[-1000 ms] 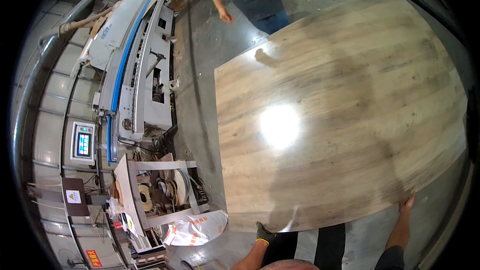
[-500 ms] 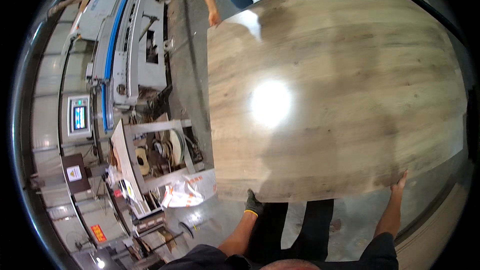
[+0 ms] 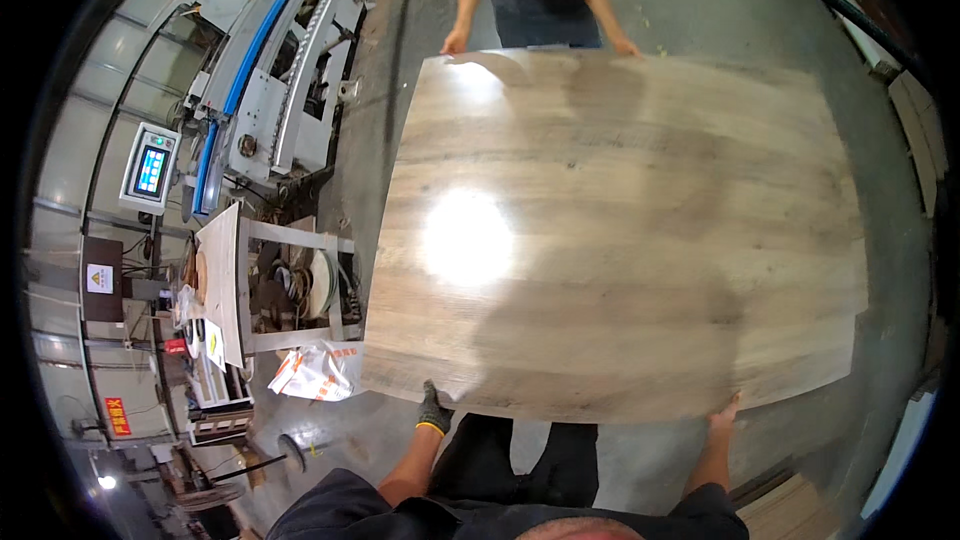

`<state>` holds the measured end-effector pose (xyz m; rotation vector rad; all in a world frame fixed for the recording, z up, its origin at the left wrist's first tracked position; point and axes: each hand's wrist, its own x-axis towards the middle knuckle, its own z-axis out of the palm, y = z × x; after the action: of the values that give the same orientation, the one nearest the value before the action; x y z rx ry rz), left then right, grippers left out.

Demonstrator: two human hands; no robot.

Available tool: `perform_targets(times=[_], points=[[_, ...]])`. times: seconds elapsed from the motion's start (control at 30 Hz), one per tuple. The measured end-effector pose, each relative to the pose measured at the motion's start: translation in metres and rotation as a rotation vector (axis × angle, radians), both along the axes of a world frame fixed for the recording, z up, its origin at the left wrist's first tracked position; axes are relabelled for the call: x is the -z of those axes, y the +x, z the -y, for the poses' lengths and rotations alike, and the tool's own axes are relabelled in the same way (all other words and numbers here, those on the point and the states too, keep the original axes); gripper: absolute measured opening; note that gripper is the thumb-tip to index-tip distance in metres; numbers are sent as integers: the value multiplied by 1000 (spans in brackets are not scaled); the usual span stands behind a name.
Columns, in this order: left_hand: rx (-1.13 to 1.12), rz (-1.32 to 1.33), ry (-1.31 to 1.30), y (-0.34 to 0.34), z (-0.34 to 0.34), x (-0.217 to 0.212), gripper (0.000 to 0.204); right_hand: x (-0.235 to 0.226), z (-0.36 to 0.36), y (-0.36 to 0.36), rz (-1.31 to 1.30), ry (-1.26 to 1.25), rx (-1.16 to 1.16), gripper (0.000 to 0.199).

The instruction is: The person repeatedly lifts large, light-colored wood panels from a stack on the floor and places them onto a conveyor belt. The person wears gloves and coordinates with another worker to position the panels.

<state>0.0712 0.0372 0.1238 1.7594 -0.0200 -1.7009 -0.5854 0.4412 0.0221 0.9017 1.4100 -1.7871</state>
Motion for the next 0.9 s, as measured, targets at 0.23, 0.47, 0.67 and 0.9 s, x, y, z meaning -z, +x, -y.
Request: perform_targets(times=[0.23, 0.47, 0.67, 0.9], points=[[-134, 94, -220, -2, 36, -86, 55, -89, 59, 33, 116, -43, 118, 67], [-183, 368, -359, 48, 101, -180, 55, -113, 104, 76, 174, -176, 171, 59], [-175, 536, -634, 92, 149, -284, 53, -198, 172, 160, 250, -105, 117, 62], [-178, 614, -698, 177, 197, -321, 53, -213, 210, 244, 243, -349, 71, 61]])
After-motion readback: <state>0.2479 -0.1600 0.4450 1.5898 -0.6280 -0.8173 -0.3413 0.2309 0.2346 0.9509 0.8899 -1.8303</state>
